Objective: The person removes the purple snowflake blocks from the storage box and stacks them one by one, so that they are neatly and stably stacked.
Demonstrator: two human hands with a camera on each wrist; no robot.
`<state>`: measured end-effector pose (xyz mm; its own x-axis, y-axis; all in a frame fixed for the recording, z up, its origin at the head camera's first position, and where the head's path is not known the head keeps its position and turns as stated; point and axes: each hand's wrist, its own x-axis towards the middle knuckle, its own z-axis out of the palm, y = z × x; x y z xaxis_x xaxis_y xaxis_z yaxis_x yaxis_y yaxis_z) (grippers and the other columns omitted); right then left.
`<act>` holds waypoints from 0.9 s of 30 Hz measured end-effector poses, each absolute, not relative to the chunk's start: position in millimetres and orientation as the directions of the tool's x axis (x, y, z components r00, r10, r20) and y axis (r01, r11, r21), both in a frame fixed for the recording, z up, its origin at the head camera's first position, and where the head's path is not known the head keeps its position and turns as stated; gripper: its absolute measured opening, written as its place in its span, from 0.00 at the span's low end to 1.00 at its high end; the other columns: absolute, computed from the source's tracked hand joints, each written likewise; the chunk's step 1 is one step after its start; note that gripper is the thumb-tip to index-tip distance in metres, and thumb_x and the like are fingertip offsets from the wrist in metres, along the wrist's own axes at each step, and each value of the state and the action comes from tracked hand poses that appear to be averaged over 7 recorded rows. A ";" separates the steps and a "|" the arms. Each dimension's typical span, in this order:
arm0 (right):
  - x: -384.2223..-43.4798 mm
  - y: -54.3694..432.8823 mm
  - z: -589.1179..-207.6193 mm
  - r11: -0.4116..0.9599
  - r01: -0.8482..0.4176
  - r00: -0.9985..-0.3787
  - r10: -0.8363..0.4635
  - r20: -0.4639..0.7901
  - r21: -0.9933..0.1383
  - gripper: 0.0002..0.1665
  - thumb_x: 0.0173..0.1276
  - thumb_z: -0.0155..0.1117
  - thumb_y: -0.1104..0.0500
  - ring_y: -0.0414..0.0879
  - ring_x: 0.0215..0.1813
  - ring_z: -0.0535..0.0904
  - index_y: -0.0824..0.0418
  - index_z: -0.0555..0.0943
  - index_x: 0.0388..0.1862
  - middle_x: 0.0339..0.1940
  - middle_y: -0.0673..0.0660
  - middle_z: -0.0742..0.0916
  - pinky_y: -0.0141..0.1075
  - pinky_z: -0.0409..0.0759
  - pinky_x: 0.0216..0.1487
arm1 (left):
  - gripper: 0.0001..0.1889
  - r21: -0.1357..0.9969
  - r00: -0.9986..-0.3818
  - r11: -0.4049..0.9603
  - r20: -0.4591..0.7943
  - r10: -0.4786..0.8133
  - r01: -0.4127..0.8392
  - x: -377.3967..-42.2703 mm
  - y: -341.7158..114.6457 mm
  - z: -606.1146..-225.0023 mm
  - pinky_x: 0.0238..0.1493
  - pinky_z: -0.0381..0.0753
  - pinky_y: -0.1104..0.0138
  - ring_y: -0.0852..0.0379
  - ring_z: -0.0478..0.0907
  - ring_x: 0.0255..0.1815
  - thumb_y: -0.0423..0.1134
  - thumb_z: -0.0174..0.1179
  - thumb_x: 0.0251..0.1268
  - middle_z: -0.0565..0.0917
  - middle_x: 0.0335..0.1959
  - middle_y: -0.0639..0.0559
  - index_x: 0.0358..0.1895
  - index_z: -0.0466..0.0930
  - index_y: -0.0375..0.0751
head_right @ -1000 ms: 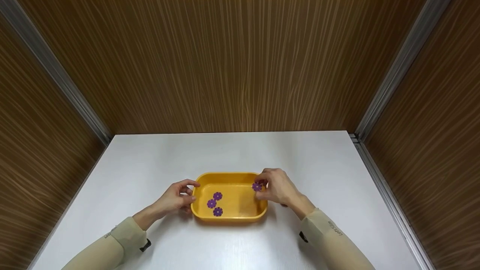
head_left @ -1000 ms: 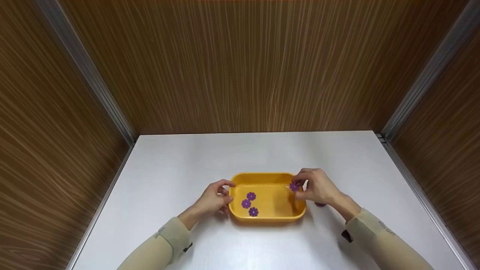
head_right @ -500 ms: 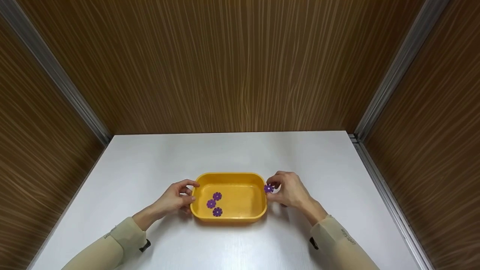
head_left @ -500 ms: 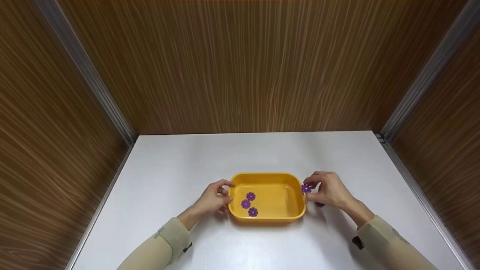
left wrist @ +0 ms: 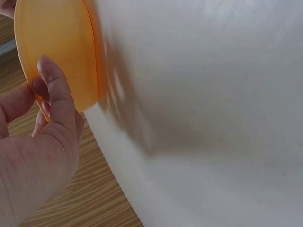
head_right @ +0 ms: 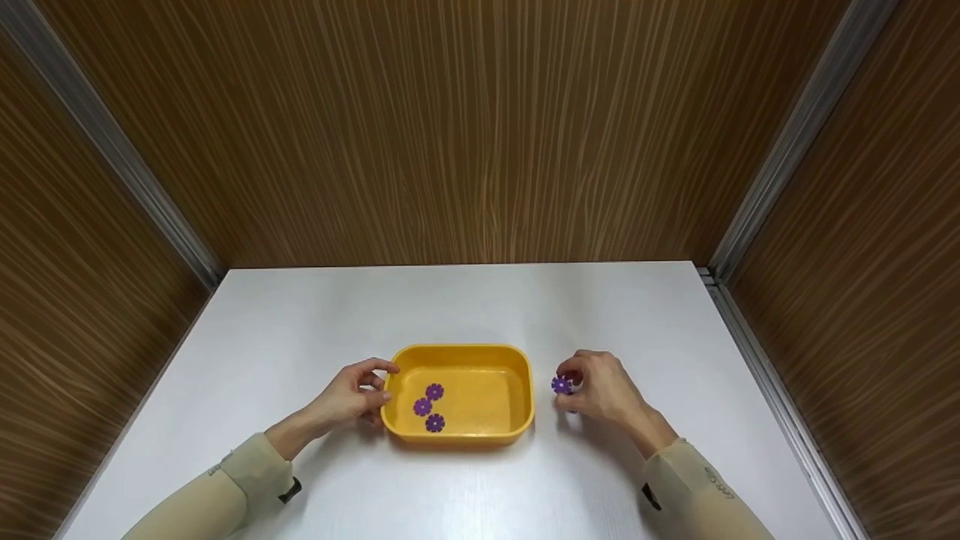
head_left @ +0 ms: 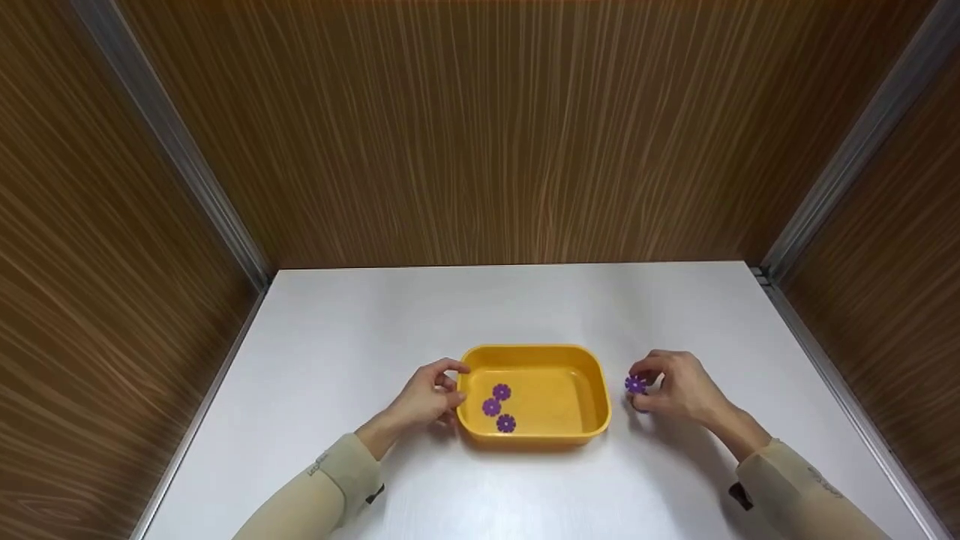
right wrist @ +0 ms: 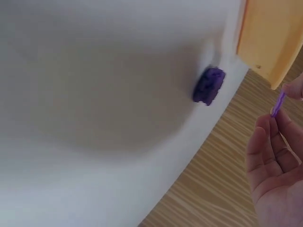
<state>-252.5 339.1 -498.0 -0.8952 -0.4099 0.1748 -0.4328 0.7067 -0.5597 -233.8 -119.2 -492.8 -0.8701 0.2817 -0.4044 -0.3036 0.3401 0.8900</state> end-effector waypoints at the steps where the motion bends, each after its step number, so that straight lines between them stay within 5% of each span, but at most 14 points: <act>1: -251.5 340.6 -499.5 0.709 -0.430 -0.896 -0.409 0.171 -0.560 0.14 0.53 0.87 0.61 0.41 0.35 0.87 0.56 0.94 0.39 0.34 0.46 0.92 0.37 0.92 0.40 | 0.25 0.888 -0.870 0.344 -0.408 0.278 -0.307 -234.0 -119.2 -492.9 0.35 0.96 0.60 0.54 0.87 0.28 0.28 0.65 0.78 0.75 0.41 0.50 0.75 0.78 0.39; 6: -246.6 348.1 -506.9 0.720 -0.420 -0.901 -0.403 0.159 -0.552 0.14 0.52 0.88 0.62 0.42 0.35 0.88 0.57 0.94 0.39 0.33 0.47 0.92 0.40 0.94 0.41 | 0.25 0.877 -0.867 0.355 -0.425 0.262 -0.323 -234.1 -118.6 -493.3 0.39 0.97 0.59 0.53 0.87 0.30 0.29 0.65 0.78 0.76 0.43 0.49 0.75 0.78 0.42; 14: -239.9 359.2 -515.0 0.763 -0.322 -0.935 -0.351 0.058 -0.560 0.16 0.54 0.89 0.60 0.42 0.37 0.85 0.58 0.95 0.42 0.35 0.48 0.91 0.29 0.90 0.42 | 0.25 0.873 -0.867 0.360 -0.431 0.250 -0.330 -231.3 -117.7 -492.4 0.40 0.98 0.59 0.54 0.86 0.30 0.29 0.66 0.78 0.76 0.44 0.48 0.75 0.78 0.42; 27: -239.1 358.5 -524.7 0.770 -0.333 -0.935 -0.347 0.081 -0.544 0.17 0.51 0.89 0.62 0.38 0.35 0.82 0.59 0.95 0.41 0.33 0.49 0.90 0.28 0.87 0.39 | 0.25 0.893 -0.872 0.336 -0.399 0.284 -0.299 -232.7 -120.3 -494.1 0.37 0.97 0.59 0.56 0.87 0.27 0.29 0.64 0.79 0.75 0.41 0.50 0.76 0.77 0.38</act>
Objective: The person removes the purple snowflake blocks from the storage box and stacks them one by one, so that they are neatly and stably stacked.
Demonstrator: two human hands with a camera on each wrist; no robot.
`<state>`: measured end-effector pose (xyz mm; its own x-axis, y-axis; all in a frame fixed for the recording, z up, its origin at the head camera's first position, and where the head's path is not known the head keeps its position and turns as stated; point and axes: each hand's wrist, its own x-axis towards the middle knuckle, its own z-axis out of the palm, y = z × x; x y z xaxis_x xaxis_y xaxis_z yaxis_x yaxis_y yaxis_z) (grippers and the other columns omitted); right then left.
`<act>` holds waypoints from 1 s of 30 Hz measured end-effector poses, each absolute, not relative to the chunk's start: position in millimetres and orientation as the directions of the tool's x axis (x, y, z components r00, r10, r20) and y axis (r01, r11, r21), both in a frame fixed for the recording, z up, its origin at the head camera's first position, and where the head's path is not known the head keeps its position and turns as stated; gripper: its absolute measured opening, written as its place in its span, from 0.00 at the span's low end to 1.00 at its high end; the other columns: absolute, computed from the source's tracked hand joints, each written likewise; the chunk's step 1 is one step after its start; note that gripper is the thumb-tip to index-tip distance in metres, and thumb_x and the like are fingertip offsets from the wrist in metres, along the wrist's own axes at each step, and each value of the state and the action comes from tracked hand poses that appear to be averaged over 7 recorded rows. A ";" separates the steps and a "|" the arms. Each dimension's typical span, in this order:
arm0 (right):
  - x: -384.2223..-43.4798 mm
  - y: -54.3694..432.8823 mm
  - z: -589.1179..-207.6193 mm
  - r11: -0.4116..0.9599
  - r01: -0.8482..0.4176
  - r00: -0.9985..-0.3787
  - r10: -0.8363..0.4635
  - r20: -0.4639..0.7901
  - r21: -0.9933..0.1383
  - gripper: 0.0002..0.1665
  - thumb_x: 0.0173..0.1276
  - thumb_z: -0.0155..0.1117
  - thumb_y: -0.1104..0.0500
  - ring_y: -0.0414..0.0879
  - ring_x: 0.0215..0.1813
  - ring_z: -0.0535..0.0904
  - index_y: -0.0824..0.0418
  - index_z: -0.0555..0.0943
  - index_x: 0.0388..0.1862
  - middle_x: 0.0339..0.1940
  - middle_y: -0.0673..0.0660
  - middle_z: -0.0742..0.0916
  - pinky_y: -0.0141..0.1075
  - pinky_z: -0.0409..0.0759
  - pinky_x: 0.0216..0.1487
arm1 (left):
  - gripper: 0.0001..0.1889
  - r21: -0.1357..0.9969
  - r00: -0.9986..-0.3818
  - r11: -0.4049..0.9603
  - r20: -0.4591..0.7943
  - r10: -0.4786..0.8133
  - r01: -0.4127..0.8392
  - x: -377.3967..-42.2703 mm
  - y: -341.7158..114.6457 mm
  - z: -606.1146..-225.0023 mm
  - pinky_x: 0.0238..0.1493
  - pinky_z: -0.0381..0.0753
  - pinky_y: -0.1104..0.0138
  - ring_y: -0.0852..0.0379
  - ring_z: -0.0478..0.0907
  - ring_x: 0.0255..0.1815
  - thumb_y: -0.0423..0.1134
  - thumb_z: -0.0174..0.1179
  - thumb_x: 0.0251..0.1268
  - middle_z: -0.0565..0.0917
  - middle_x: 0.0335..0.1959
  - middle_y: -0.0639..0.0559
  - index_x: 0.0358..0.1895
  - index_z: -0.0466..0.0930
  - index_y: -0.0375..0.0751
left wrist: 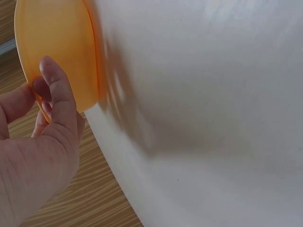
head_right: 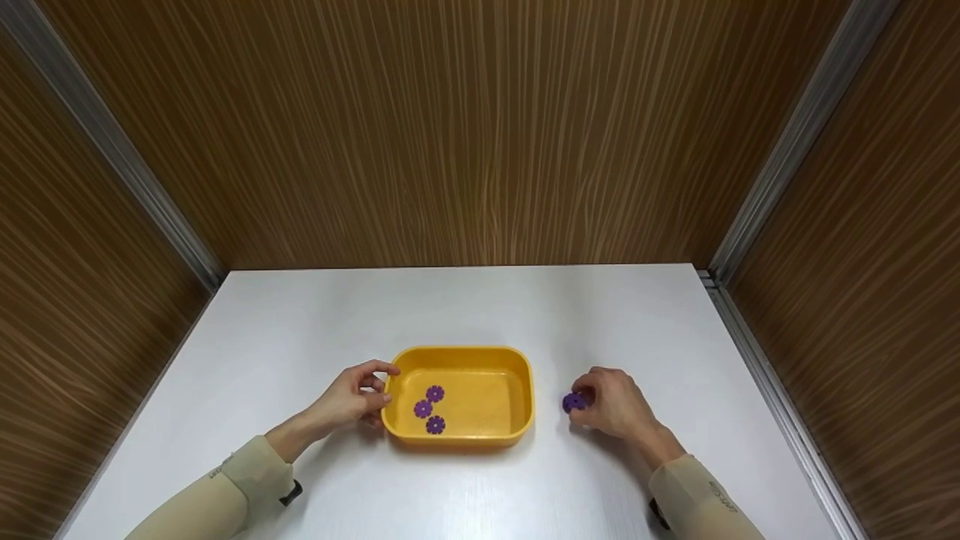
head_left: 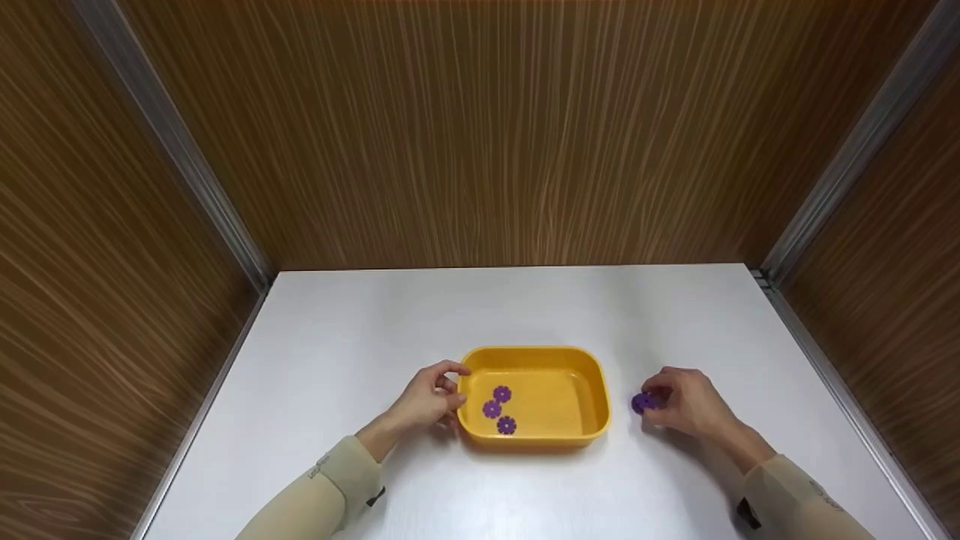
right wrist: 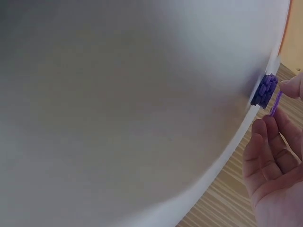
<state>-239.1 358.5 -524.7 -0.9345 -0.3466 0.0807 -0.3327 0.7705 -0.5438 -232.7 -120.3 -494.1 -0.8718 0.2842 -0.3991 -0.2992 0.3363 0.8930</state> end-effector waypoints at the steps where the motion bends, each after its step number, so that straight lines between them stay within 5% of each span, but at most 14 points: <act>1: -238.9 358.4 -524.9 0.774 -0.326 -0.936 -0.344 0.071 -0.543 0.17 0.51 0.89 0.62 0.39 0.35 0.82 0.59 0.95 0.42 0.34 0.49 0.90 0.28 0.87 0.40 | 0.25 0.893 -0.872 0.335 -0.400 0.282 -0.301 -232.8 -120.2 -494.1 0.37 0.97 0.59 0.56 0.87 0.28 0.29 0.65 0.78 0.75 0.41 0.50 0.75 0.77 0.38; 30: -241.2 354.3 -523.1 0.780 -0.305 -0.935 -0.355 0.015 -0.546 0.17 0.53 0.87 0.61 0.36 0.35 0.81 0.59 0.95 0.43 0.34 0.48 0.90 0.27 0.87 0.39 | 0.25 0.891 -0.874 0.335 -0.402 0.272 -0.306 -232.7 -120.5 -495.2 0.36 0.97 0.58 0.55 0.85 0.27 0.29 0.66 0.77 0.76 0.42 0.49 0.74 0.79 0.39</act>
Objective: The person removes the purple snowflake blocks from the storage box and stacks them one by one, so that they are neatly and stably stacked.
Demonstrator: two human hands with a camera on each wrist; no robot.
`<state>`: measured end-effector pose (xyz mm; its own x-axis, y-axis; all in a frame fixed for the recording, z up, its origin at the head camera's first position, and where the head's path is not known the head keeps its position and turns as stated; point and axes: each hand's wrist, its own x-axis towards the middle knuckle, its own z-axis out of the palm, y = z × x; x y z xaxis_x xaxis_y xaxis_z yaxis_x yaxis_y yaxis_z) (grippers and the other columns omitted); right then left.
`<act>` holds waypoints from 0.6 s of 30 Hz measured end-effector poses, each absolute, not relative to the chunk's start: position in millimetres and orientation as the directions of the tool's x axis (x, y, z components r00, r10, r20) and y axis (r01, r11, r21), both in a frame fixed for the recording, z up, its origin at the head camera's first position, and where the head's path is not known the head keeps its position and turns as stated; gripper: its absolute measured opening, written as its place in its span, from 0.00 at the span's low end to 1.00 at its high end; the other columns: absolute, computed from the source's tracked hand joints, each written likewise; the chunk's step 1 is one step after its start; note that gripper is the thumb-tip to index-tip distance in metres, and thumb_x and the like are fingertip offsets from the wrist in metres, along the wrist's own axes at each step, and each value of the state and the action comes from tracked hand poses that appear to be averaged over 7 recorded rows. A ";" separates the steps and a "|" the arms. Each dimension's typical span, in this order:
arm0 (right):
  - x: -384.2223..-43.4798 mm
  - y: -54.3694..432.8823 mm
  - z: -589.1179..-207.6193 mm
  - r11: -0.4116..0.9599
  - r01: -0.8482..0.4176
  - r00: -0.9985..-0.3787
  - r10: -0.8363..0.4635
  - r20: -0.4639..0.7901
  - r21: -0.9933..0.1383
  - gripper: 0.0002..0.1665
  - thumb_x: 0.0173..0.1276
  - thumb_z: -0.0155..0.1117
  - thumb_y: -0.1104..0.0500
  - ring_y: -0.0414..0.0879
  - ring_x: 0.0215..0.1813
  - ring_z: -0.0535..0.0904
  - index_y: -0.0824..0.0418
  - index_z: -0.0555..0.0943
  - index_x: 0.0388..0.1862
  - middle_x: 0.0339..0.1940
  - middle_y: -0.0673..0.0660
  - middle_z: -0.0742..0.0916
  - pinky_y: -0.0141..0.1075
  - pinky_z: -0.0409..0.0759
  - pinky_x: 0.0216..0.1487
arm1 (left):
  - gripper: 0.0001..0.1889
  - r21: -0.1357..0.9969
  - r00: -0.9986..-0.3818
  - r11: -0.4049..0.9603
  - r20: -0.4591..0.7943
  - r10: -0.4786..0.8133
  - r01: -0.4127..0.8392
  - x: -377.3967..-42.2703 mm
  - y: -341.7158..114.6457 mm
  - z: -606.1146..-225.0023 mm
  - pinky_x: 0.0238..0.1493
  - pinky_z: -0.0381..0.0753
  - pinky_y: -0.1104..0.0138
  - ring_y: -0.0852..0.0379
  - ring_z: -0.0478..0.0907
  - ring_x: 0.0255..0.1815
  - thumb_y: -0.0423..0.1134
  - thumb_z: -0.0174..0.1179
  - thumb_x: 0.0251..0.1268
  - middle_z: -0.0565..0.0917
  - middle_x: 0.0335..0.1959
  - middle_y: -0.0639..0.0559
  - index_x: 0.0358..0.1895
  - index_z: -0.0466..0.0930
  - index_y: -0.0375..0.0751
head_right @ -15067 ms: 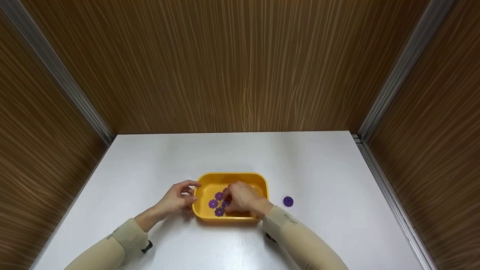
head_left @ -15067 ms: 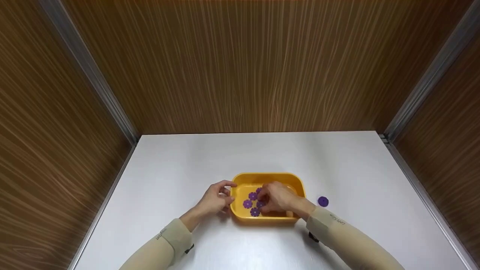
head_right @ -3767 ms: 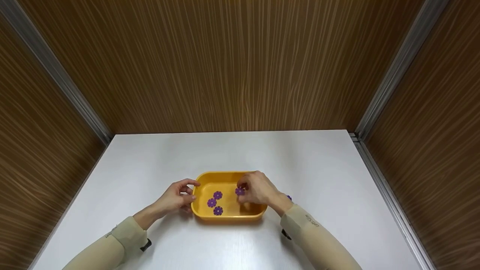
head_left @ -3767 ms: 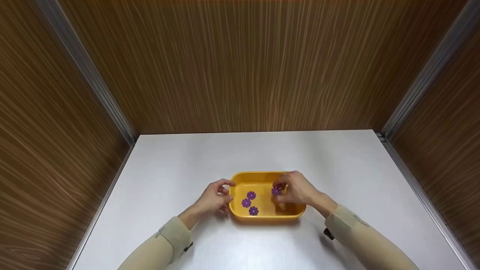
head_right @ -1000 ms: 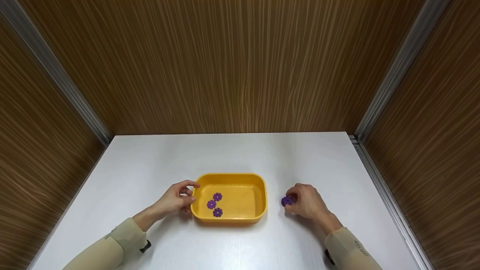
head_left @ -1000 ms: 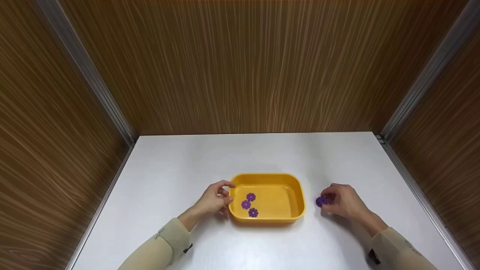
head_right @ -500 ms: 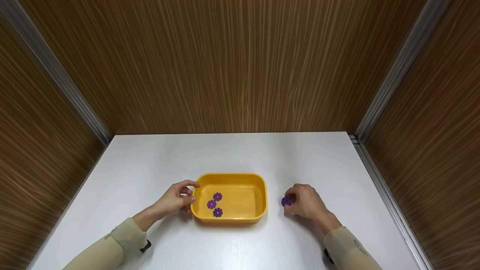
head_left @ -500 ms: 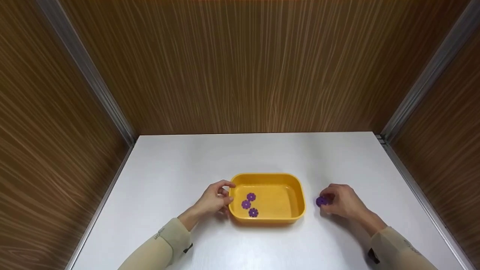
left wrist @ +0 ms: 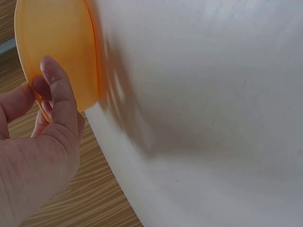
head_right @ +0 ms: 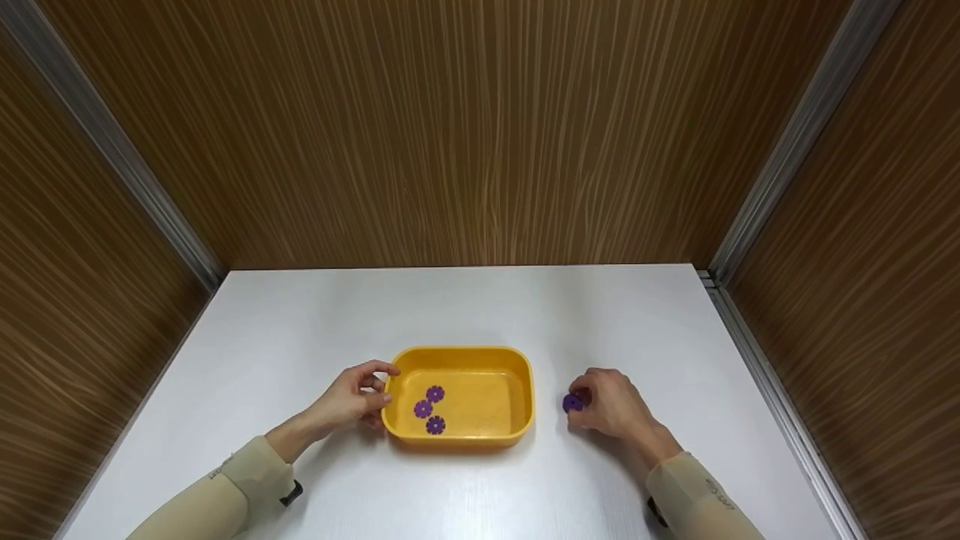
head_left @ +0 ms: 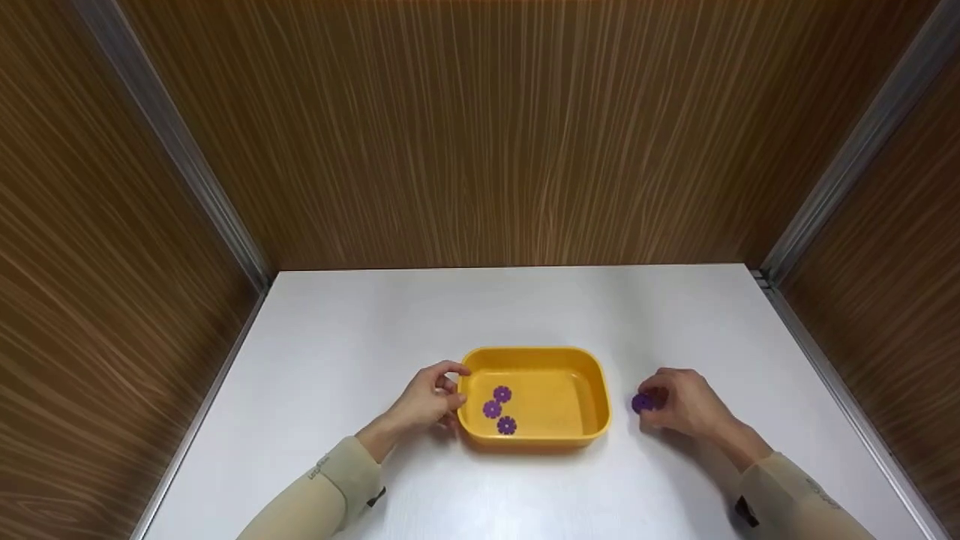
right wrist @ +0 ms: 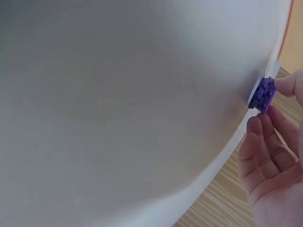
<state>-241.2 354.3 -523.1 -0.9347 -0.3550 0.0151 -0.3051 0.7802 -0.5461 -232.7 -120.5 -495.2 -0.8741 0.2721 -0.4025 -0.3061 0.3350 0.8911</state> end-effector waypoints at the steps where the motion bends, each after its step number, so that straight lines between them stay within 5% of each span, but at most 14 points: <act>1: -241.0 354.3 -522.9 0.777 -0.311 -0.933 -0.360 0.020 -0.547 0.17 0.53 0.87 0.61 0.36 0.35 0.81 0.60 0.95 0.43 0.33 0.48 0.90 0.28 0.87 0.39 | 0.25 0.891 -0.875 0.336 -0.402 0.271 -0.306 -232.5 -120.3 -495.0 0.36 0.97 0.58 0.55 0.85 0.27 0.29 0.66 0.77 0.76 0.42 0.49 0.74 0.79 0.40; 8: -240.6 354.9 -510.0 0.805 -0.293 -0.940 -0.342 0.002 -0.516 0.21 0.57 0.88 0.58 0.40 0.37 0.82 0.62 0.94 0.49 0.36 0.50 0.91 0.28 0.85 0.39 | 0.24 0.885 -0.873 0.340 -0.414 0.258 -0.319 -231.5 -118.5 -493.1 0.36 0.97 0.57 0.54 0.85 0.29 0.29 0.66 0.78 0.77 0.43 0.49 0.74 0.79 0.41; 18: -249.7 339.8 -481.7 0.711 -0.410 -0.909 -0.371 0.190 -0.571 0.11 0.64 0.77 0.62 0.48 0.36 0.89 0.57 0.95 0.46 0.37 0.53 0.93 0.29 0.85 0.35 | 0.25 0.880 -0.873 0.352 -0.417 0.253 -0.319 -232.6 -118.0 -493.3 0.38 0.97 0.56 0.52 0.86 0.30 0.29 0.66 0.78 0.77 0.43 0.48 0.75 0.79 0.41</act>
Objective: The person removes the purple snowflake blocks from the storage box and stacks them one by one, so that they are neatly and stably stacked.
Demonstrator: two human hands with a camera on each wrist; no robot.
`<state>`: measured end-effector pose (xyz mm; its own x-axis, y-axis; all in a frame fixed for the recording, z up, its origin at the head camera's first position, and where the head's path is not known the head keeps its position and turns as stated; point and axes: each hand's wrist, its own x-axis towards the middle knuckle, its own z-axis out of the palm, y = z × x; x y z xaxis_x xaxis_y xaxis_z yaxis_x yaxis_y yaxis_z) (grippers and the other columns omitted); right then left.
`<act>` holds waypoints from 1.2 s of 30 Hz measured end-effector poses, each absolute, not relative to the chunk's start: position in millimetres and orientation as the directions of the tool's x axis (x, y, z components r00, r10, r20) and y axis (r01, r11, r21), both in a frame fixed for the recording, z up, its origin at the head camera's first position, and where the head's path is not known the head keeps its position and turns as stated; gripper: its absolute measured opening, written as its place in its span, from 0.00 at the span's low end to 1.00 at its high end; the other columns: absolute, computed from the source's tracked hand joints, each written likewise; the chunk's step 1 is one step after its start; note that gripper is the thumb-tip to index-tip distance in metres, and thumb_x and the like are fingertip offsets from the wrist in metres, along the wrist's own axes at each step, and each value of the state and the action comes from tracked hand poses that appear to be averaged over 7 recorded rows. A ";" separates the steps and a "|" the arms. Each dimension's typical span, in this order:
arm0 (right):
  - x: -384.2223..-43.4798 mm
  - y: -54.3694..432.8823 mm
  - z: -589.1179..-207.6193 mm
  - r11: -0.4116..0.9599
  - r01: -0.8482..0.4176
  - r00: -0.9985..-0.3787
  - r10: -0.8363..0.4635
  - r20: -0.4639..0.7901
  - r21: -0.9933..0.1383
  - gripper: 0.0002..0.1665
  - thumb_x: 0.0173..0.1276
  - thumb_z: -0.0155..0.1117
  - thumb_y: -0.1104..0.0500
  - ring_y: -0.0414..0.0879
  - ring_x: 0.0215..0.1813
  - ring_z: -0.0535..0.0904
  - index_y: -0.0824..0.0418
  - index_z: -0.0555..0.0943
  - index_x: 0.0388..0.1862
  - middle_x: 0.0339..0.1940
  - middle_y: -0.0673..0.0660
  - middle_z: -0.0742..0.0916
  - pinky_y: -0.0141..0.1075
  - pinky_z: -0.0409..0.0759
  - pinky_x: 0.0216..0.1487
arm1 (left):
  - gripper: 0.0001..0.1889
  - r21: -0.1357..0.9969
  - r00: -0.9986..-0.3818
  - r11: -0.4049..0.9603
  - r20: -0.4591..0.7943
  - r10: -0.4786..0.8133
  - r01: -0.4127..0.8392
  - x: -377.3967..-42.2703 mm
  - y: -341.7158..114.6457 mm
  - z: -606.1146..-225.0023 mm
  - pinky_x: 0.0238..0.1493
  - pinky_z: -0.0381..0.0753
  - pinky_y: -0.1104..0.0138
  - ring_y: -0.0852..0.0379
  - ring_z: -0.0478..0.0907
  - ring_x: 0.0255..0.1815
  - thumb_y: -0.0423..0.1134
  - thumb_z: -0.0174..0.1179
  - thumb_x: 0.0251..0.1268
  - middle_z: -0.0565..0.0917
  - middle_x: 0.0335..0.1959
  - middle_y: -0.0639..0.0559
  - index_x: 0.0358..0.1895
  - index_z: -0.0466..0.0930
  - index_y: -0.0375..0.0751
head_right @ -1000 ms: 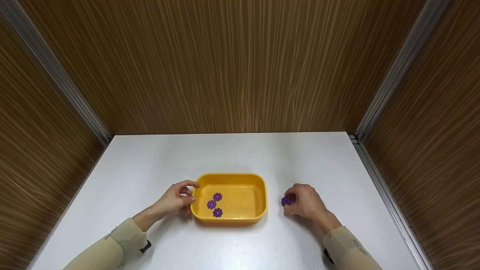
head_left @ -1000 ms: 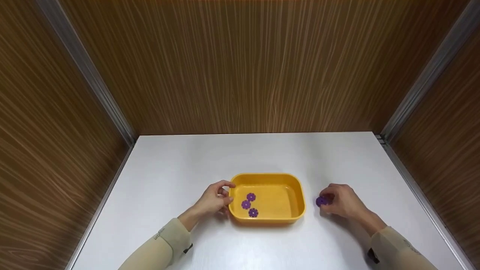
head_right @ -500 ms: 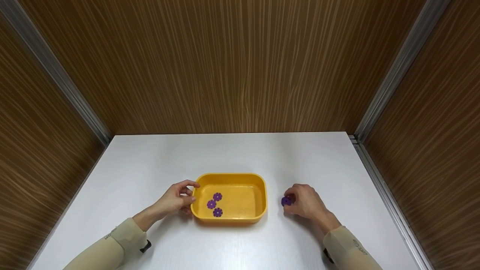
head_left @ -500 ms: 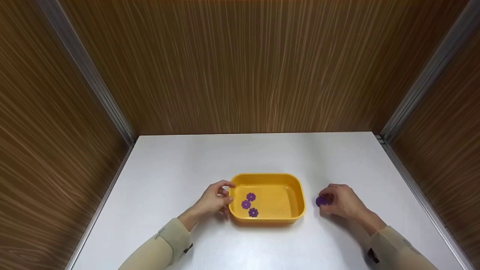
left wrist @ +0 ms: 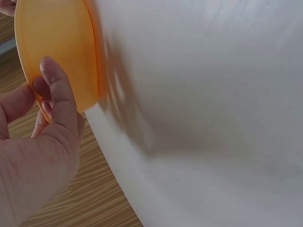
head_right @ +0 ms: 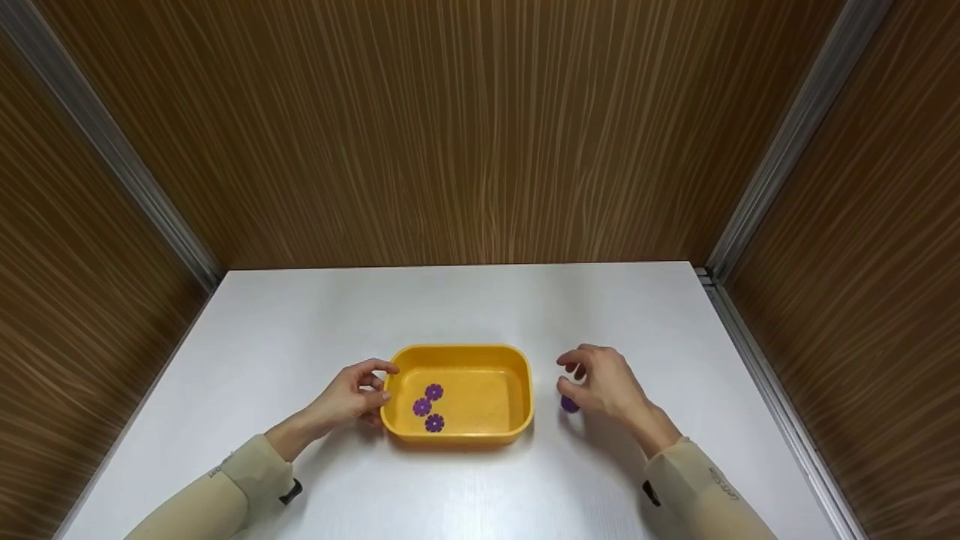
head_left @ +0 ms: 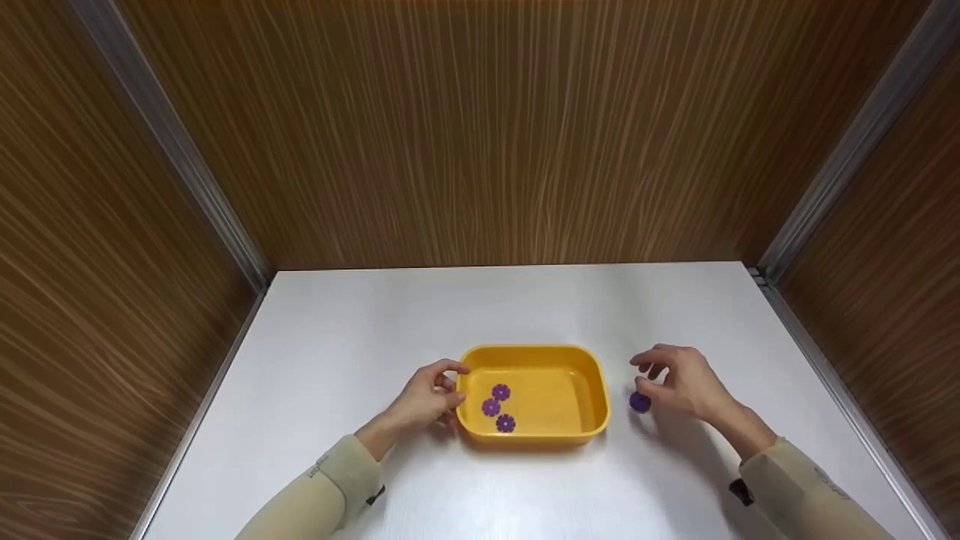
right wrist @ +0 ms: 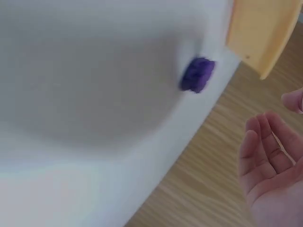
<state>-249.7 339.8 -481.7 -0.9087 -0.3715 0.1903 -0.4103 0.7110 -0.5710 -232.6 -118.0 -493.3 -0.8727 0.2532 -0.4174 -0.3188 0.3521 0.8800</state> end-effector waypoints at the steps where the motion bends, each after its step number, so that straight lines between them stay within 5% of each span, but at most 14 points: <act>1: -250.7 337.1 -480.2 0.694 -0.419 -0.904 -0.383 0.193 -0.585 0.11 0.65 0.78 0.61 0.49 0.36 0.89 0.57 0.95 0.46 0.37 0.53 0.93 0.29 0.86 0.34 | 0.25 0.880 -0.873 0.353 -0.418 0.252 -0.319 -232.4 -118.0 -493.0 0.38 0.97 0.56 0.52 0.86 0.30 0.29 0.66 0.78 0.77 0.43 0.48 0.75 0.79 0.41; 18: -260.2 264.7 -470.0 0.541 -0.463 -0.820 -0.562 0.108 -0.702 0.20 0.68 0.81 0.57 0.60 0.47 0.91 0.61 0.92 0.57 0.49 0.58 0.96 0.36 0.94 0.41 | 0.25 0.893 -0.872 0.336 -0.399 0.283 -0.299 -232.2 -119.5 -493.4 0.39 0.98 0.55 0.54 0.87 0.29 0.29 0.65 0.78 0.76 0.41 0.50 0.75 0.77 0.37; 36: -263.5 205.2 -485.0 0.520 -0.480 -0.745 -0.667 0.015 -0.707 0.26 0.72 0.80 0.54 0.58 0.53 0.93 0.67 0.89 0.64 0.57 0.65 0.94 0.33 0.93 0.45 | 0.25 0.885 -0.872 0.352 -0.408 0.272 -0.304 -233.0 -119.5 -493.3 0.40 0.98 0.57 0.55 0.86 0.29 0.30 0.66 0.78 0.76 0.42 0.50 0.75 0.78 0.41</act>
<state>-263.5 205.2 -485.0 -0.7453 -0.6665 0.0153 -0.4796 0.5201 -0.7068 -233.0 -119.5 -493.3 -0.8715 0.2718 -0.4081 -0.3045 0.3525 0.8849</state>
